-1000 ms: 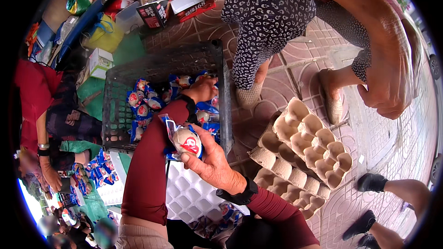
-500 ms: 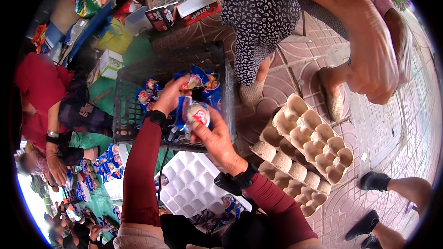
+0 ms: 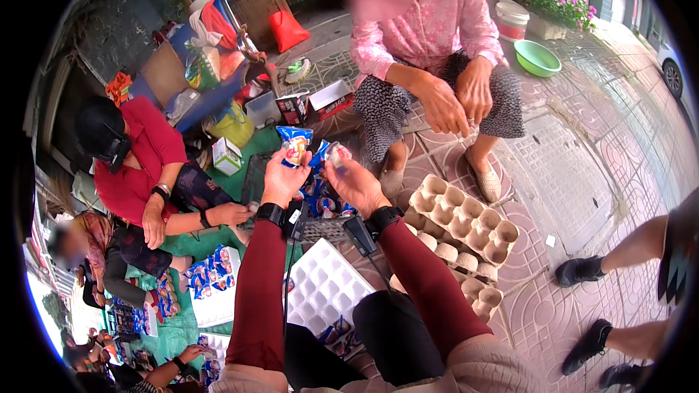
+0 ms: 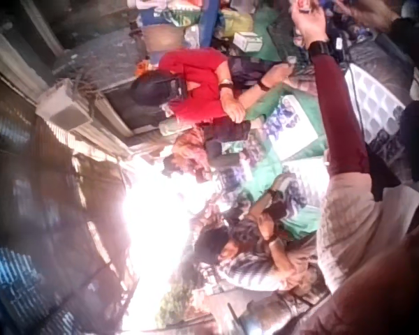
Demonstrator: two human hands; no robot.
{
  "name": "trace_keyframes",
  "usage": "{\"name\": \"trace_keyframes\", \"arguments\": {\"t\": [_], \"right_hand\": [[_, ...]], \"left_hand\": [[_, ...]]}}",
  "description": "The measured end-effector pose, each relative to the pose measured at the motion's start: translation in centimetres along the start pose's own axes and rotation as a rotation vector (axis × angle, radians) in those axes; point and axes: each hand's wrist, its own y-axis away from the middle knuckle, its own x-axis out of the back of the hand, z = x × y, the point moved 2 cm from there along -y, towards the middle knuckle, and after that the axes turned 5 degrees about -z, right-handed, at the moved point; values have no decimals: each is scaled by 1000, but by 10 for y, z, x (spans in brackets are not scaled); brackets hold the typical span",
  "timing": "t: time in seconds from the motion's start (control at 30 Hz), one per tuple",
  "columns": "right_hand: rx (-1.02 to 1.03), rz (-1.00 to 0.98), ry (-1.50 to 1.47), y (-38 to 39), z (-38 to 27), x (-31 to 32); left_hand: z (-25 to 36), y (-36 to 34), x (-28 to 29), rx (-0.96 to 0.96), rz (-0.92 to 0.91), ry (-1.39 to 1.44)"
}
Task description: The person takes small blue and silver packaged food items from a large plastic crate and places them into white plastic sorting trays by hand.
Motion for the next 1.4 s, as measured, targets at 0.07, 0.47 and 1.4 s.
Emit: {"name": "trace_keyframes", "arguments": {"t": [0.07,0.47,1.4], "right_hand": [[29,-64,43,13,9,-15],[188,-152,35,53,37,-20],[237,-65,247,86,15,-25]], "left_hand": [[-2,16,-7,19,-46,-36],[-31,66,-41,-12,-94,-166],[-23,18,-92,-345,171,-171]]}}
